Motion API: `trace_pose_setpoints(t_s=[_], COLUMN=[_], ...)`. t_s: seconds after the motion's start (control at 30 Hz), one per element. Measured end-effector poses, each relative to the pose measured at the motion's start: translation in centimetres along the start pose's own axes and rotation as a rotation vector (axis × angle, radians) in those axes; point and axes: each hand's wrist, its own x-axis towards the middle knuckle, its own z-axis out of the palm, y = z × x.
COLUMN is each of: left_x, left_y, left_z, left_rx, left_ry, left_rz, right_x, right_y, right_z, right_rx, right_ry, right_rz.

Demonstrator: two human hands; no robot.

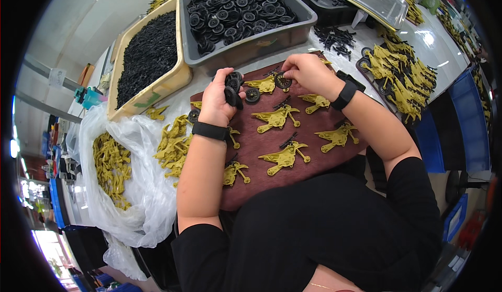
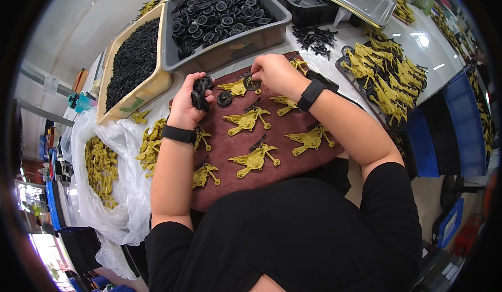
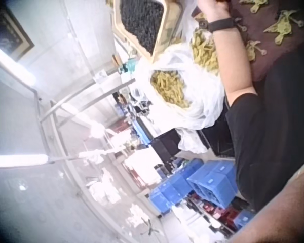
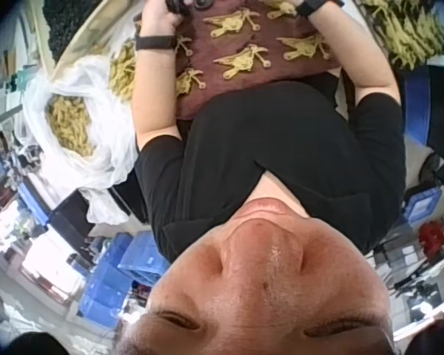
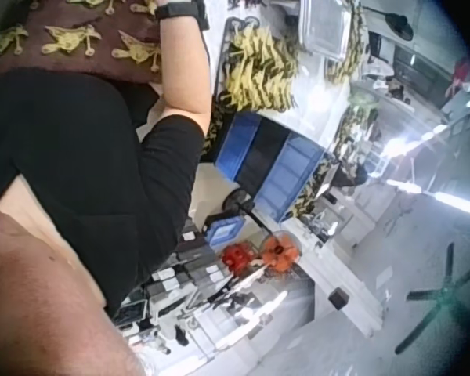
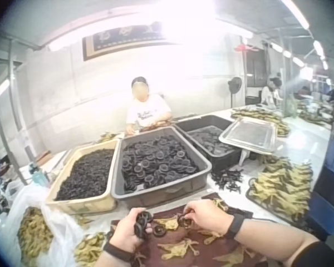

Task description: Assembling plastic toy motorcycles by attaching wheels to the main frame.

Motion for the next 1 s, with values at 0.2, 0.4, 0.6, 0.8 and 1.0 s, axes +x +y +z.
trace_pose_setpoints(t_s=[0.2,0.4,0.6,0.8,1.0], left_x=[0.0,0.4,1.9,2.7,1.6], left_y=[-1.0,-1.9,-3.8,-4.6,-3.4], left_z=[0.8,1.8,3.3,4.8,5.6], left_rx=[0.051,0.114,0.121,0.050,0.101], left_ry=[-0.040,0.004,0.019,-0.003,0.021], left_rz=[-0.023,0.031,0.147,0.017,0.015], right_x=[0.1,-0.5,-2.7,-2.5,-1.1], right_y=[1.8,1.0,-4.3,-2.9,2.2], right_z=[1.2,1.7,1.4,0.1,-2.7], right_rx=[0.048,-0.131,0.255,0.637,0.322], right_ry=[-0.112,0.174,0.048,-0.024,0.093], right_rz=[0.134,-0.203,-0.214,0.006,0.072])
